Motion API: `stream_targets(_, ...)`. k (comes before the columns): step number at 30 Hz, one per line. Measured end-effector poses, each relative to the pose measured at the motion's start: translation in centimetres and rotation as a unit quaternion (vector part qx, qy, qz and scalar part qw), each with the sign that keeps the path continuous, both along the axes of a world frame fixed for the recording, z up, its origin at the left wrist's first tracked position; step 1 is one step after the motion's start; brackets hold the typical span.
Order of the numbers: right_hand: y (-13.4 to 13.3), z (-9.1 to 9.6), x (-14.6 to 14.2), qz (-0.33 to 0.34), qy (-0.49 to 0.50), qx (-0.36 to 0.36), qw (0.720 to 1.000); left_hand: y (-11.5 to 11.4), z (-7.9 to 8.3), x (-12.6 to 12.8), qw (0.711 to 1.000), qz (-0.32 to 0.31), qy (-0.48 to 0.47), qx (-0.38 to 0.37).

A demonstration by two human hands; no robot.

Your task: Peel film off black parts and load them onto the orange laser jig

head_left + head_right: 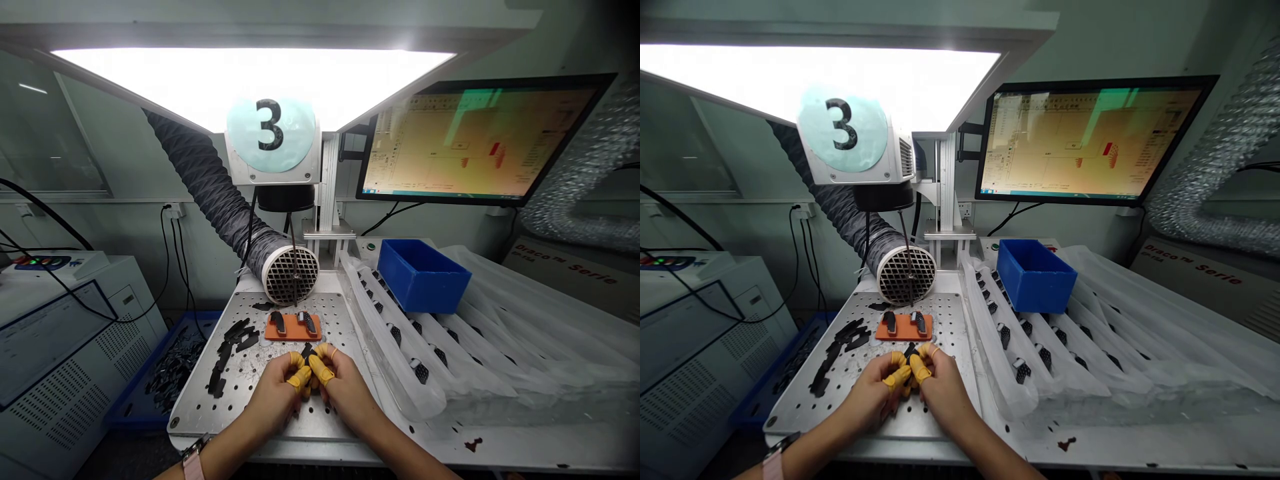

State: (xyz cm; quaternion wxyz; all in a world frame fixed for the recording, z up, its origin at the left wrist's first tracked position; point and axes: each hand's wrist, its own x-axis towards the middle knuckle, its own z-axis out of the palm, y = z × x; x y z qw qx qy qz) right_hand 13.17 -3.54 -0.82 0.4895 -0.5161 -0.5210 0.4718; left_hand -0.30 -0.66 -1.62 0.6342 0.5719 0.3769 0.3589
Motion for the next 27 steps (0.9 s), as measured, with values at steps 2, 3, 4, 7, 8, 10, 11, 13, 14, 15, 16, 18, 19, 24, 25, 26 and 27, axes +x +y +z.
stream_targets(2, 0.02, 0.06, -0.01, 0.002, 0.0, -0.001, 1.0, 0.0, -0.07, -0.03, 1.0, -0.001, 0.0, 0.001)
stream_targets(3, 0.02, 0.1, -0.01, 0.003, 0.0, -0.001, 1.0, 0.01, -0.06, -0.04, 1.0, -0.002, -0.002, 0.001)
stream_targets(4, 0.01, 0.15, -0.02, 0.005, 0.0, -0.001, 1.0, 0.02, -0.03, -0.04, 1.0, -0.001, -0.003, 0.0)
stream_targets(7, -0.08, 0.31, -0.04, 0.007, -0.001, -0.005, 1.0, 0.09, 0.12, -0.02, 1.0, -0.004, -0.004, 0.0)
stream_targets(8, -0.12, 0.35, -0.05, 0.008, -0.001, -0.006, 1.0, 0.11, 0.15, -0.01, 1.0, -0.004, -0.002, 0.001)
stream_targets(10, -0.17, 0.39, -0.06, 0.006, -0.001, -0.007, 1.0, 0.13, 0.19, 0.01, 1.0, -0.006, 0.0, 0.002)
stream_targets(11, -0.18, 0.38, -0.07, 0.005, -0.001, -0.006, 1.0, 0.12, 0.19, 0.02, 1.0, -0.007, 0.0, 0.002)
stream_targets(13, -0.16, 0.35, -0.08, 0.004, 0.001, -0.005, 1.0, 0.09, 0.18, 0.04, 1.0, -0.006, -0.003, 0.0)
stream_targets(14, -0.14, 0.32, -0.09, 0.003, 0.003, -0.004, 1.0, 0.07, 0.18, 0.05, 1.0, -0.005, -0.005, -0.001)
stream_targets(15, -0.13, 0.28, -0.09, 0.003, 0.004, -0.005, 1.0, 0.06, 0.18, 0.06, 1.0, -0.004, -0.007, -0.003)
stream_targets(16, -0.12, 0.25, -0.1, 0.003, 0.004, -0.005, 1.0, 0.05, 0.19, 0.06, 1.0, -0.003, -0.009, -0.003)
stream_targets(18, -0.12, 0.19, -0.1, 0.002, 0.003, -0.004, 1.0, 0.04, 0.22, 0.07, 1.0, -0.002, -0.011, -0.003)
stream_targets(19, -0.12, 0.18, -0.1, 0.002, 0.002, -0.004, 1.0, 0.04, 0.24, 0.08, 1.0, -0.002, -0.011, -0.003)
stream_targets(24, -0.11, 0.32, -0.12, 0.001, -0.001, -0.008, 1.0, 0.07, 0.24, 0.11, 1.0, 0.002, -0.011, -0.005)
stream_targets(25, -0.1, 0.33, -0.12, 0.001, 0.0, -0.008, 1.0, 0.07, 0.21, 0.11, 1.0, 0.002, -0.011, -0.004)
stream_targets(26, -0.09, 0.33, -0.12, 0.002, 0.002, -0.007, 1.0, 0.08, 0.19, 0.1, 1.0, 0.003, -0.01, -0.003)
stream_targets(27, -0.08, 0.3, -0.11, 0.002, 0.003, -0.006, 1.0, 0.08, 0.16, 0.1, 1.0, 0.003, -0.009, -0.002)
